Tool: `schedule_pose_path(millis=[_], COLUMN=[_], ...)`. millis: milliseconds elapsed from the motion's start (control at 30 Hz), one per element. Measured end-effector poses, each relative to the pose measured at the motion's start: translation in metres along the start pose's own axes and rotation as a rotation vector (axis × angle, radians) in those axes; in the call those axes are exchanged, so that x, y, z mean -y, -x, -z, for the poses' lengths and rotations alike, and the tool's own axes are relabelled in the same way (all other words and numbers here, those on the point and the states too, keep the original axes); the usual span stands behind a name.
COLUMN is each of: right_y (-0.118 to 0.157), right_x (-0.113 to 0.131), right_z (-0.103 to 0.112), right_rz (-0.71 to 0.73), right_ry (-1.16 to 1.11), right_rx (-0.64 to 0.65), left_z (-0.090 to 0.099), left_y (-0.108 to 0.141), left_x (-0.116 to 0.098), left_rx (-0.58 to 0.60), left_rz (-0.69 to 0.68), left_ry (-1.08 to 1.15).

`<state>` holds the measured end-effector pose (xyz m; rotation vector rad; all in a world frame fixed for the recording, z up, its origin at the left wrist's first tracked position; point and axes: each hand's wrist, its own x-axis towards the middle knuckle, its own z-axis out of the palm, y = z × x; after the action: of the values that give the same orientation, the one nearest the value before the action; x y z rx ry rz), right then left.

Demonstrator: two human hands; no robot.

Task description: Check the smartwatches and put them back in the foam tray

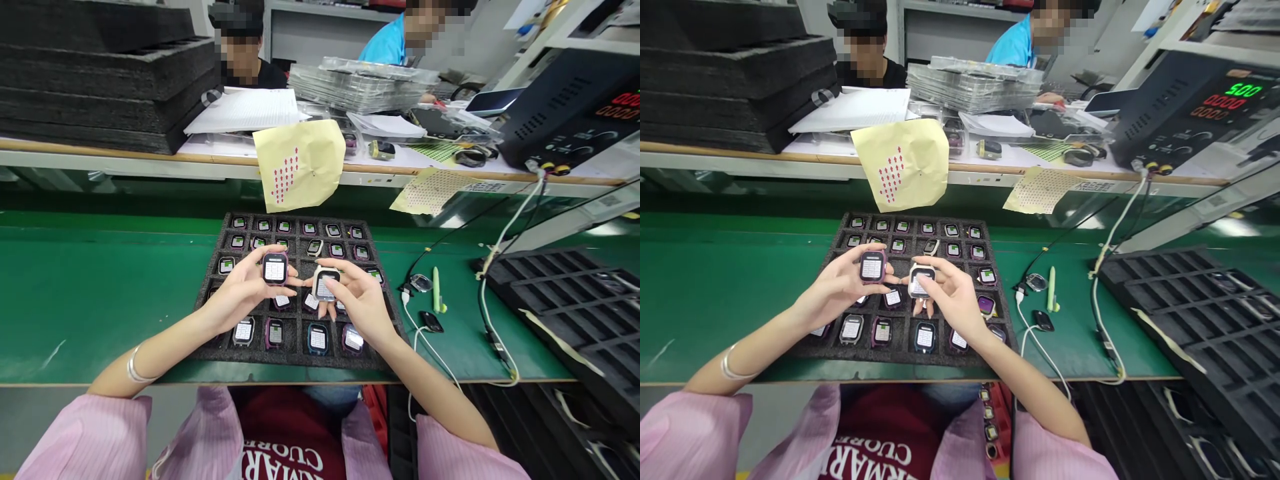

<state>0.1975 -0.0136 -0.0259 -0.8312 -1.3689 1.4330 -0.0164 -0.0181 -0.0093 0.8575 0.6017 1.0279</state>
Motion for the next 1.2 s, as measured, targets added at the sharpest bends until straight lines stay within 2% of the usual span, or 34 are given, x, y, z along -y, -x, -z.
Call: schedule_pose_path(millis=[133,467,700,967,1067,1200], right_y=[0.003,0.015,0.018,0.017,0.024,0.05], right_x=[0.001,0.008,0.011,0.014,0.028,0.066], right_z=[-0.001,-0.002,0.0,-0.002,-0.006,-0.027], right_rz=[0.005,-0.017,-0.053,-0.076,-0.044,-0.01], right_ry=[0.029,0.018,-0.042,0.025,-0.055,-0.216], right_rx=[0.007,0.053,0.053,-0.041,0.026,0.28], left_z=[-0.006,-0.004,-0.007,-0.011,-0.012,-0.018], left_y=[0.004,-0.001,0.006,0.017,0.02,0.024], left_x=[0.002,0.004,0.002,0.007,0.008,0.008], left_rx=[-0.01,0.014,0.033,0.05,0.06,0.067], left_rz=[-0.093,-0.154,-0.113,-0.065,-0.061,-0.052], left_ry=[-0.087,-0.205,-0.093,-0.122,-0.127,-0.122])
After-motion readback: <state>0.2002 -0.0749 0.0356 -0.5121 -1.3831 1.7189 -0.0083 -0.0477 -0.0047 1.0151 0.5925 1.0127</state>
